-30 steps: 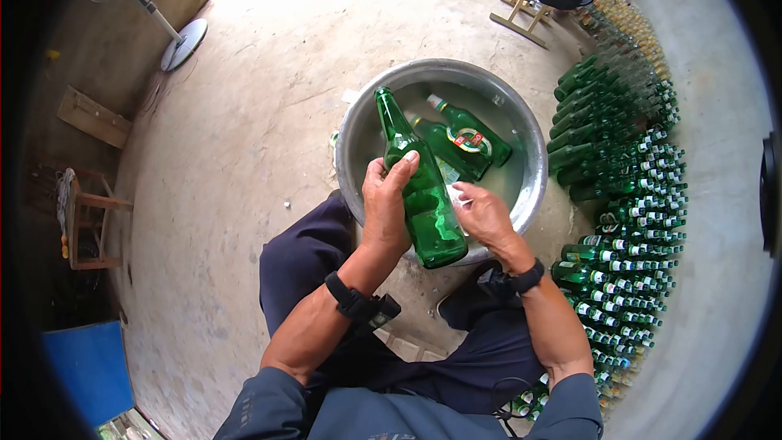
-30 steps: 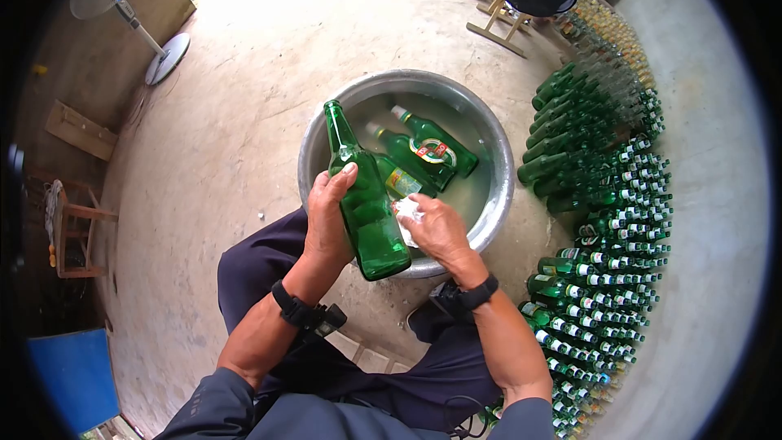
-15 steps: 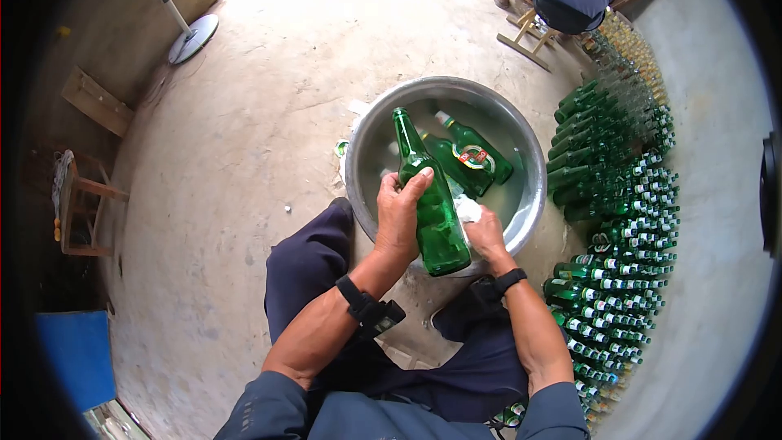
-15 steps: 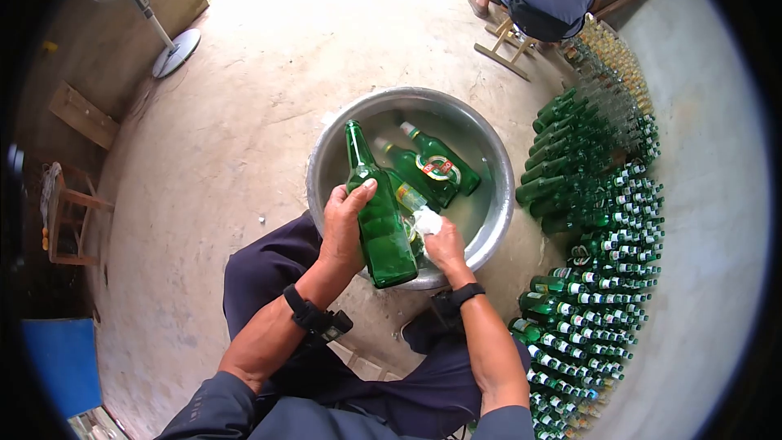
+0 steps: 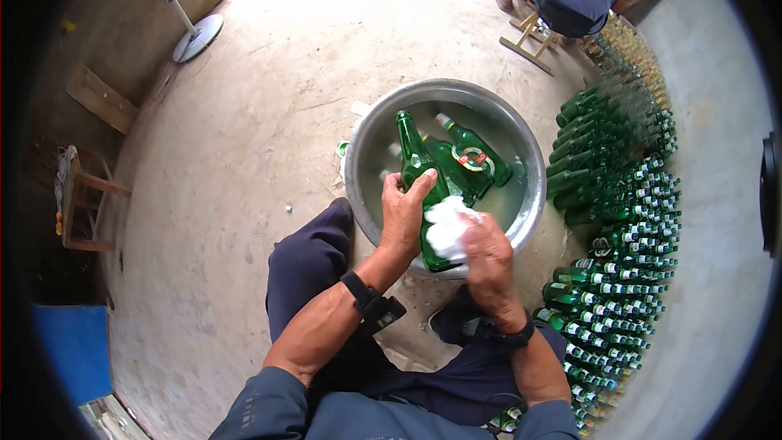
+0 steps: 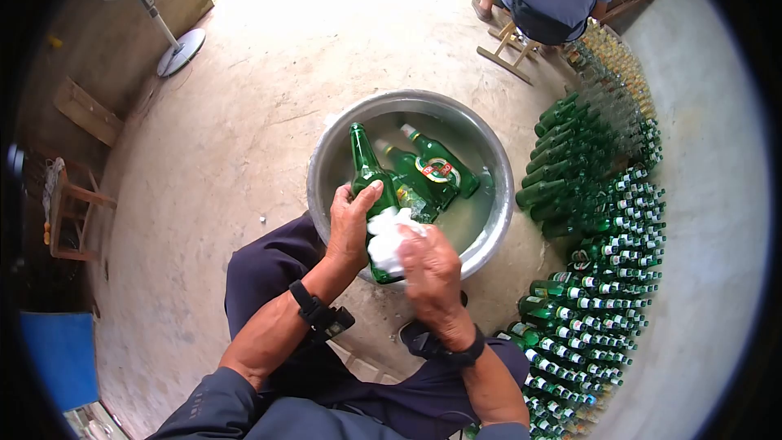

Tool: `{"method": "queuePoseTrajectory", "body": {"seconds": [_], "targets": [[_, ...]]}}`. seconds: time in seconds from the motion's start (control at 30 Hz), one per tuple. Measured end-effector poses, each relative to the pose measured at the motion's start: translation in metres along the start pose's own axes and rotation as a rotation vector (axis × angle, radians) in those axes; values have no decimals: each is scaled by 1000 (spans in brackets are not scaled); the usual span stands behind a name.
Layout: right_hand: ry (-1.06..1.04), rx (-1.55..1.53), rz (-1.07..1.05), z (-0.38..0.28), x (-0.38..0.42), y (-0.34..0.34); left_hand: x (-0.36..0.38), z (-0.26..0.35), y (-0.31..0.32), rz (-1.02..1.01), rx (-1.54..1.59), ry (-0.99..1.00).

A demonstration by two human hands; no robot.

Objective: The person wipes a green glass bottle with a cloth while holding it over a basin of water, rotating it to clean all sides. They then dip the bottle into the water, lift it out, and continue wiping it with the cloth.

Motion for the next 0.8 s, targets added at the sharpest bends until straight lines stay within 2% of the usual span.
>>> {"method": "queuePoseTrajectory", "body": {"seconds": [0.07,0.17,0.23,0.3,0.43,0.5,0.6,0.77,0.8], "targets": [[-196,343,-12,-12,-2,12,1,3,2,4,-40,74],[-138,431,79,2,-3,14,0,7,9,0,-39,104],[-98,345,97,13,-4,16,-2,6,8,-5,-139,119],[38,101,70,23,-7,17,1,3,13,-25,-75,80],[129,-45,69,39,-10,14,6,5,20,-73,-128,89],[211,-230,84,45,-9,17,5,2,19,-96,-112,114],[252,-155,145,58,-11,19,6,-2,16,-92,-136,115],[346,-233,217,61,-20,19,4,-6,14,-70,-151,113],[335,-134,236,68,-21,18,5,-7,15,-75,-156,111]]}}
Point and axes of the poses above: each hand's wrist, its own x-axis away from the middle knuckle, its own y-axis out of the palm, z = x × y, the point moved 5 cm from there along -x, towards the middle knuckle, and after that the axes turned 5 degrees about -z, right-handed, at the moved point
